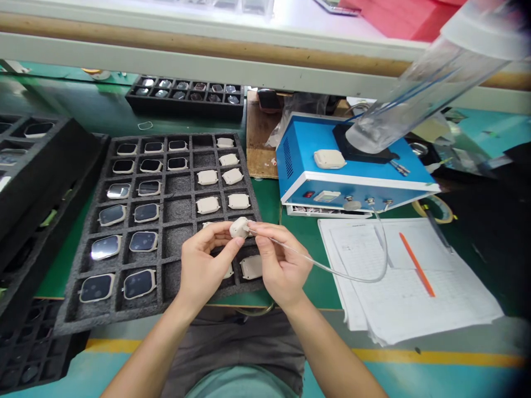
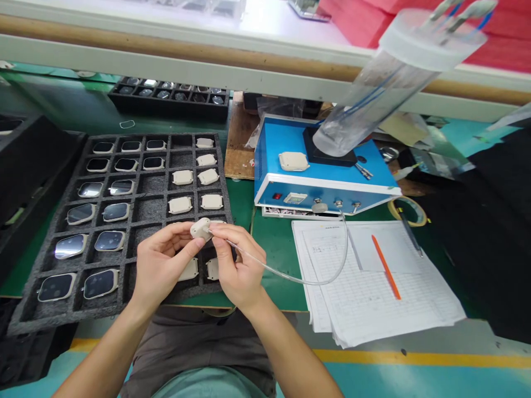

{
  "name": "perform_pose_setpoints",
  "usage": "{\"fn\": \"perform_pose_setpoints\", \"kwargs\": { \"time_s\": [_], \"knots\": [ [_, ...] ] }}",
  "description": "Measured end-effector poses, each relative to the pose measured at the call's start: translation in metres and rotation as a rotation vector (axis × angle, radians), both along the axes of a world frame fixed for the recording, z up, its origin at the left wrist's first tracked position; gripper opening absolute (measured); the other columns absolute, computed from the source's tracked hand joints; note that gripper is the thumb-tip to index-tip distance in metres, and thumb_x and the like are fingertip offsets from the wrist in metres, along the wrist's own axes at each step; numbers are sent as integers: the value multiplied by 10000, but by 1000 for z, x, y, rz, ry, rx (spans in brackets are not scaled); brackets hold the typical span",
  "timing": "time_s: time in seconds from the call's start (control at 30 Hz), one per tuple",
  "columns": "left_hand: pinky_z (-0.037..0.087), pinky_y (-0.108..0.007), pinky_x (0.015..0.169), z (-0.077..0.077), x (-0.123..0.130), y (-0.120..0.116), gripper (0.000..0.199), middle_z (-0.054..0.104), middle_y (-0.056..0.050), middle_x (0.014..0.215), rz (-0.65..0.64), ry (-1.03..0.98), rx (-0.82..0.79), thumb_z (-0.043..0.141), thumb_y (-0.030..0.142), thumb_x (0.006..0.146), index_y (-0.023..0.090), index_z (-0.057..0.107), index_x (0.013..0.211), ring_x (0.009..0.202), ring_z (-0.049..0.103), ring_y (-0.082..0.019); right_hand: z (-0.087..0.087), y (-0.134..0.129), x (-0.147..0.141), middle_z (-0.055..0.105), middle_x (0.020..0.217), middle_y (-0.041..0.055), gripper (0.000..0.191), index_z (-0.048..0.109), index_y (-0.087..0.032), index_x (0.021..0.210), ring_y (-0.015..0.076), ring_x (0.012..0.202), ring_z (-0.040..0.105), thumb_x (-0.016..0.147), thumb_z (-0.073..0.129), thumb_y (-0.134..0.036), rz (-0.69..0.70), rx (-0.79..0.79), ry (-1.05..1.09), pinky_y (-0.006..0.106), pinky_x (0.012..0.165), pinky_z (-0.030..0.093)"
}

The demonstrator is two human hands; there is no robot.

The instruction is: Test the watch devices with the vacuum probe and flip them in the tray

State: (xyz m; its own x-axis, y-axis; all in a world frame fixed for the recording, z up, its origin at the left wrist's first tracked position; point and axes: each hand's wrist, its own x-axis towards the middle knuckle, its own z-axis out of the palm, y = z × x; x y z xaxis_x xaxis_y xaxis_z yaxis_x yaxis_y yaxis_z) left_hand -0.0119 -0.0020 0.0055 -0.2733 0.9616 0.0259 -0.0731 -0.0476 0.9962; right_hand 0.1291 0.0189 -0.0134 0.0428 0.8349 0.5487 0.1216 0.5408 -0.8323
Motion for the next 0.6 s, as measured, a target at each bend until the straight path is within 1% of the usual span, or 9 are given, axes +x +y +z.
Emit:
{"fn": "perform_pose_setpoints", "kwargs": {
  "time_s": [0.33, 0.6],
  "knots": [
    [654, -291, 786, 1, 2, 0, 204, 822, -56, 928, 12, 14, 3, 853, 235, 789, 178, 812, 981, 820, 780, -199, 1, 0, 1, 810, 1047, 57, 179, 761, -265, 1047, 217, 1001, 783, 985, 644, -144, 0, 11, -13, 407, 882, 671],
    [648, -234, 778, 1, 0, 0, 202, 827, -41, 921, 18, 5, 11, 859, 217, 780, 175, 814, 972, 807, 782, -167, -1, 0, 0, 806, 1048, 56, 198, 766, -255, 1057, 209, 998, 778, 978, 644, -121, 18, 12, 3, 390, 885, 665]
  ]
}}
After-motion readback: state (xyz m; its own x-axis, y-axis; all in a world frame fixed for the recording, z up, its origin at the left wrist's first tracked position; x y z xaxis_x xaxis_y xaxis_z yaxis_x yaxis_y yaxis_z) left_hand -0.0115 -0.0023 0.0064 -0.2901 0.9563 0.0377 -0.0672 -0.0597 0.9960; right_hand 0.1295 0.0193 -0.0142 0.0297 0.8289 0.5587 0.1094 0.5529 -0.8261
